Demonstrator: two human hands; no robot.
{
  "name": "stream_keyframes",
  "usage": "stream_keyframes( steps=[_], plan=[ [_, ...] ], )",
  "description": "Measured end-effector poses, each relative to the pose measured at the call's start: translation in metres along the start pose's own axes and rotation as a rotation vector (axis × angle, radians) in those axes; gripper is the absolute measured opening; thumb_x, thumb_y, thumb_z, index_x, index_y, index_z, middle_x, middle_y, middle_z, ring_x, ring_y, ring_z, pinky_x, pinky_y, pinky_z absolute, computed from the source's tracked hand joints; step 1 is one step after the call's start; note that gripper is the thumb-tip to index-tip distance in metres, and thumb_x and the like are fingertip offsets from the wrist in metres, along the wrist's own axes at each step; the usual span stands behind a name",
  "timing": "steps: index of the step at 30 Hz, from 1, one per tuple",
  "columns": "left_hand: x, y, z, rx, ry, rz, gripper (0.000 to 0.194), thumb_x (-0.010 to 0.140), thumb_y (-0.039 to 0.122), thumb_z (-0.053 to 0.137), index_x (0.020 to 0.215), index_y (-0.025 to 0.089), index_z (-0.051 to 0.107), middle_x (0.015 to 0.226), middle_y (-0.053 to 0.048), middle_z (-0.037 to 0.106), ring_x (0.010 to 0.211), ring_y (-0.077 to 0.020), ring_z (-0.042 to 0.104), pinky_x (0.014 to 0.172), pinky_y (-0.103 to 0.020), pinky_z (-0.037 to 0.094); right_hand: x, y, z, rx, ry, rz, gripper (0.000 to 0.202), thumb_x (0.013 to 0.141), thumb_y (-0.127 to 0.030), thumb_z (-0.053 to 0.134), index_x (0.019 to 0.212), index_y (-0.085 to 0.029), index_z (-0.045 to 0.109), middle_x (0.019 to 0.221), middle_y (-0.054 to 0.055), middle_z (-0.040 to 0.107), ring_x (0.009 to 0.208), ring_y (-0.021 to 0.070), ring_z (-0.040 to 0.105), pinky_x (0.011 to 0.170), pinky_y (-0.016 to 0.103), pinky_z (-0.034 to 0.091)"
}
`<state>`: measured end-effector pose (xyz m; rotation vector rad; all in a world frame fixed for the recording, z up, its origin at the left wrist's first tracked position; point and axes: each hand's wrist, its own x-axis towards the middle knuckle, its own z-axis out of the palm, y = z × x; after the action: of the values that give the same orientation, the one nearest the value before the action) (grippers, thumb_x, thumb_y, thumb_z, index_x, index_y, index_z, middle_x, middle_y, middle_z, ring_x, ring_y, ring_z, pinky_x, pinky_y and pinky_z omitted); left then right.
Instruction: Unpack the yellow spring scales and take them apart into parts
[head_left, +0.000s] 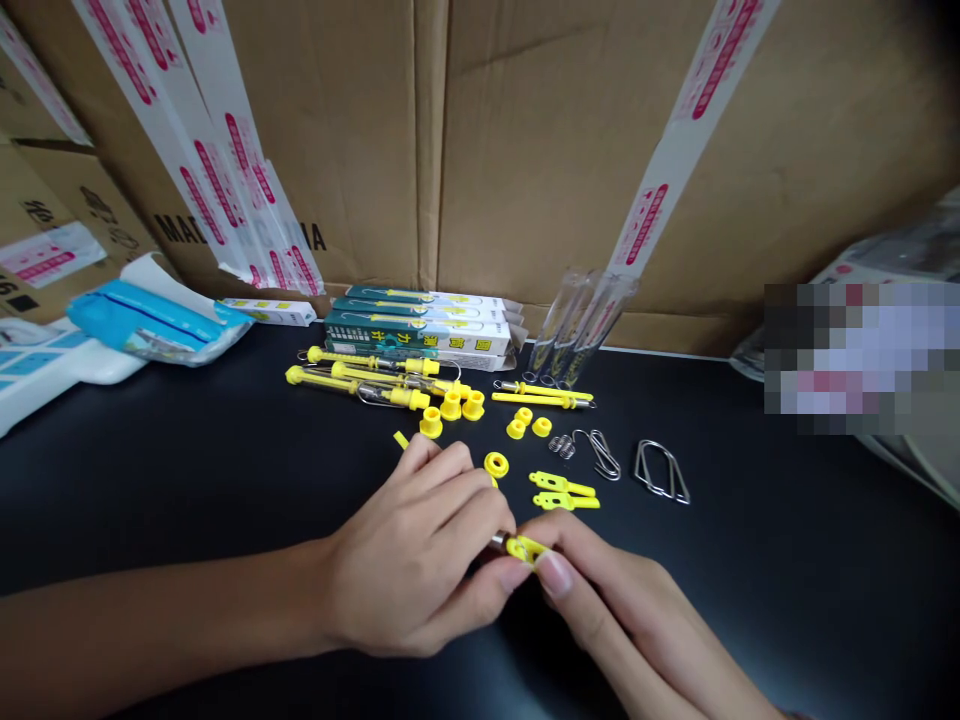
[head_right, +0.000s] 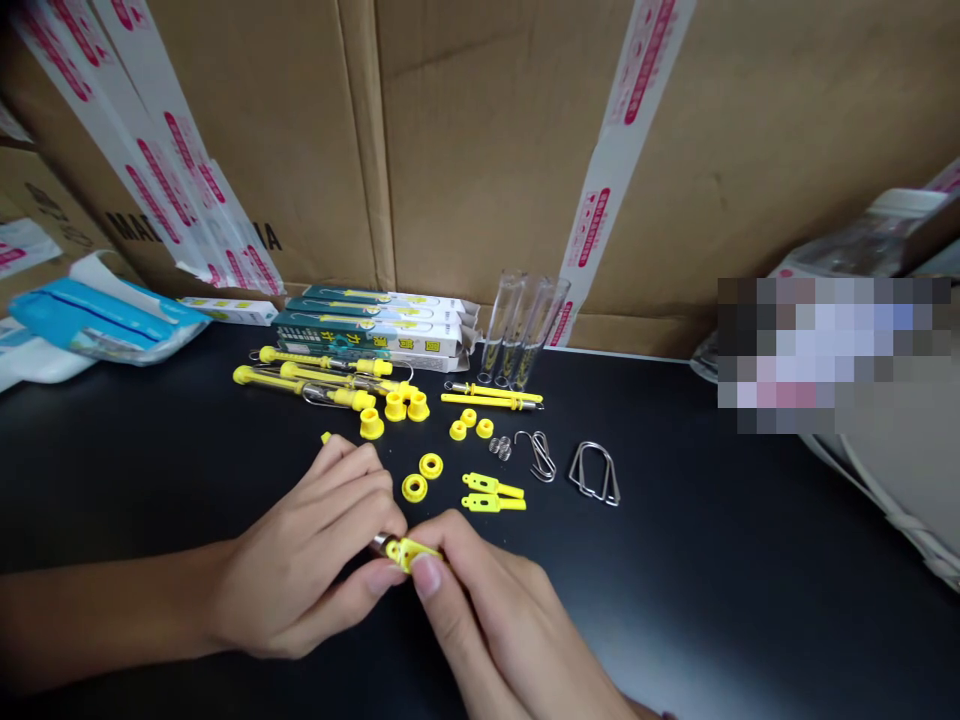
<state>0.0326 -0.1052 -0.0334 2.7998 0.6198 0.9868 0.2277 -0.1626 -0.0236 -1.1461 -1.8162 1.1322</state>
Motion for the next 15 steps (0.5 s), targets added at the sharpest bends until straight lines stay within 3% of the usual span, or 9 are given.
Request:
stream_keyframes(
  steps=[4, 8, 15],
  plan=[
    [0.0014, 0.001, -0.0028, 0.02, 0.004, -0.03, 0.027, 0.107, 0.027, 0.036, 0.091, 0.016, 0.055, 0.079, -0.001, 0.064, 0.072, -0.0168, 0.05, 0.071, -0.035, 0.032, 0.0021, 0.003, -0.0035, -0.068, -0.043, -0.008, 0.021, 0.106, -0.036, 0.036, 0.099, -0.028, 0.055, 0.082, -0.002, 0.062, 0.069, 0.0136, 0.058, 0.065, 0.022, 0.046],
    [0.0023, 0.0008, -0.0014, 0.041, 0.027, -0.047, 0.029, 0.107, 0.038, 0.04, 0.096, 0.017, 0.056, 0.082, 0.0, 0.066, 0.072, -0.0157, 0.051, 0.073, -0.034, 0.033, 0.0027, 0.006, -0.0048, -0.048, -0.021, 0.049, 0.021, 0.106, -0.038, 0.038, 0.103, -0.028, 0.056, 0.083, -0.002, 0.062, 0.071, 0.0136, 0.057, 0.066, 0.022, 0.044],
    [0.0025, 0.002, -0.0017, 0.124, -0.063, 0.0, 0.044, 0.109, 0.033, 0.025, 0.084, 0.018, 0.058, 0.076, -0.002, 0.059, 0.071, -0.0189, 0.044, 0.07, -0.036, 0.027, 0.0086, 0.0068, -0.0073, 0.22, -0.137, 0.25, 0.043, 0.101, -0.055, 0.045, 0.077, -0.021, 0.054, 0.065, -0.005, 0.039, 0.055, 0.0101, 0.03, 0.048, 0.022, 0.027]
  ],
)
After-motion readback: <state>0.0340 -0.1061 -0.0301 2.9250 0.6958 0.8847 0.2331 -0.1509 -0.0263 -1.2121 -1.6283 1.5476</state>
